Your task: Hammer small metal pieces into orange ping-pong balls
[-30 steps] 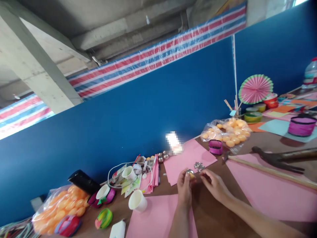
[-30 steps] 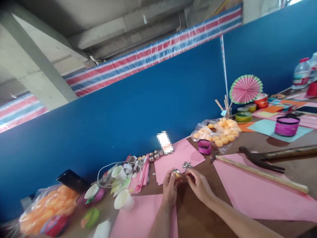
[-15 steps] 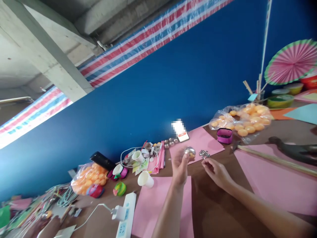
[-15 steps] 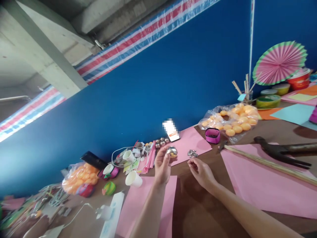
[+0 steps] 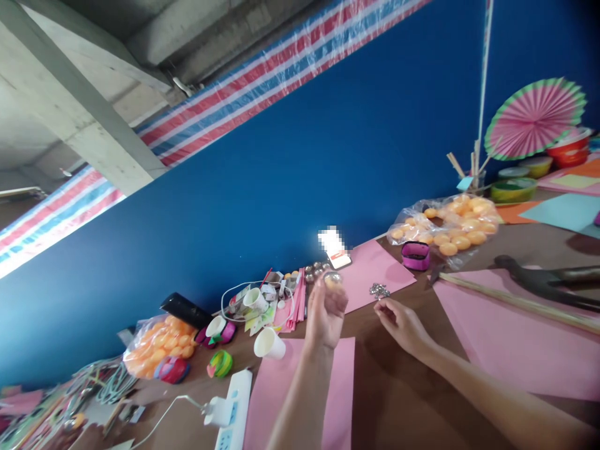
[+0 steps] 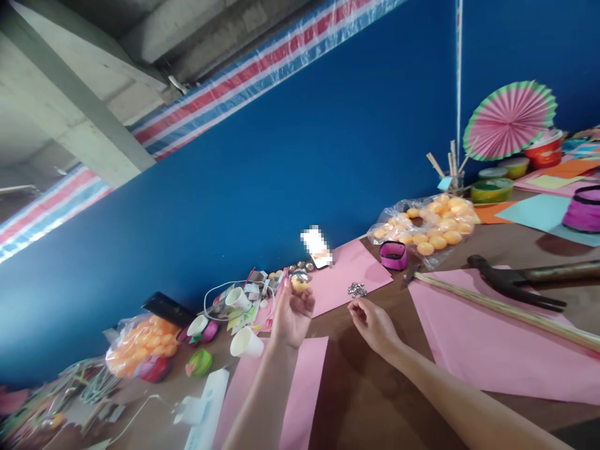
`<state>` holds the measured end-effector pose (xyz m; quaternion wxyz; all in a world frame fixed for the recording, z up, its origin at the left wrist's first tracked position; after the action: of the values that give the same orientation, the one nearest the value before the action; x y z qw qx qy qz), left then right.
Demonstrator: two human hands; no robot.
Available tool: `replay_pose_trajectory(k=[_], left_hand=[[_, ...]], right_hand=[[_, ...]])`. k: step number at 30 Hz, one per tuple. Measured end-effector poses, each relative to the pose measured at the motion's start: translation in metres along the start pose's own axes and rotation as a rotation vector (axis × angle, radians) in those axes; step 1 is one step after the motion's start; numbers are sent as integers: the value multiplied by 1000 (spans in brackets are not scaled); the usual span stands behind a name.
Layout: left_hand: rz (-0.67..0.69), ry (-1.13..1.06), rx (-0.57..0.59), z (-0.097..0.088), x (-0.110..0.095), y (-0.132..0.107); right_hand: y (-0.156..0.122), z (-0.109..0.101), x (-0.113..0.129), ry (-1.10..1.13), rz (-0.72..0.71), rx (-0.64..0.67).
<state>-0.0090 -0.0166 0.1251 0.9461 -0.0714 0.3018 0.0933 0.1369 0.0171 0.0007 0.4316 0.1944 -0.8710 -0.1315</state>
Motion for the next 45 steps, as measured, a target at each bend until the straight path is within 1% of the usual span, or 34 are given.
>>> replay_pose_trajectory(k=[2,3,4,6,8,10,11,13,14,16,18,20,22,24,27,29,33,36,41,45], left_hand=[[-125,6,-158,-15,6,7],[-145,12,-209,-19,5,8],[-149,13,-226,-22,3,8],[-112,12,-193,-21,-6,5],[-71,34,-128,-17,-13,-1],[-52,100,-76,-18,-12,-6],[-62,144,-63,-22,-8,-7],[-100,175,-102,-39,5,-3],[-145,174,-144,-50,14,0],[-249,159,-292,-72,32,10],[-276,160,-320,-85,47,20],[-277,159,-296,-90,58,26],[-261,155,-248,-88,67,26],[-226,144,-180,-86,73,21],[-135,118,-47,-86,80,13],[-91,116,0,-88,82,9],[-68,137,30,-94,85,7],[-57,128,28,-96,86,7],[-34,112,-10,-95,86,5],[-11,140,6,-94,86,4]], right_hand=[[0,0,1,9,4,-15],[0,-1,1,16,7,-18],[0,-1,1,22,9,-17],[0,0,2,27,10,-12],[0,0,2,18,6,-6],[0,1,2,12,1,-2],[0,1,1,14,5,1],[0,2,1,23,27,8],[0,2,0,27,36,9],[0,1,1,26,33,13],[0,-1,3,16,9,14],[1,-3,4,16,-3,16],[2,-5,6,46,-3,18],[3,-7,7,107,-5,26],[3,-8,9,180,-1,46],[2,-9,11,196,13,58],[1,-9,13,254,32,74],[0,-6,13,282,18,78],[1,-4,9,242,-7,54],[1,-3,7,223,-14,65]])
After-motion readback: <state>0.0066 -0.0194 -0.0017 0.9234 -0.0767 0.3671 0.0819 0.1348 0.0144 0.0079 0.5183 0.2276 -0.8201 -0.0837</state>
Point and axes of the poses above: each hand's wrist, its own y-axis towards the middle knuckle, its own z-axis out of the palm, x = y × z, the point moved 2 cm from there along y, towards the middle knuckle, and after that the axes turned 14 degrees about -y, right-handed, at the moved point
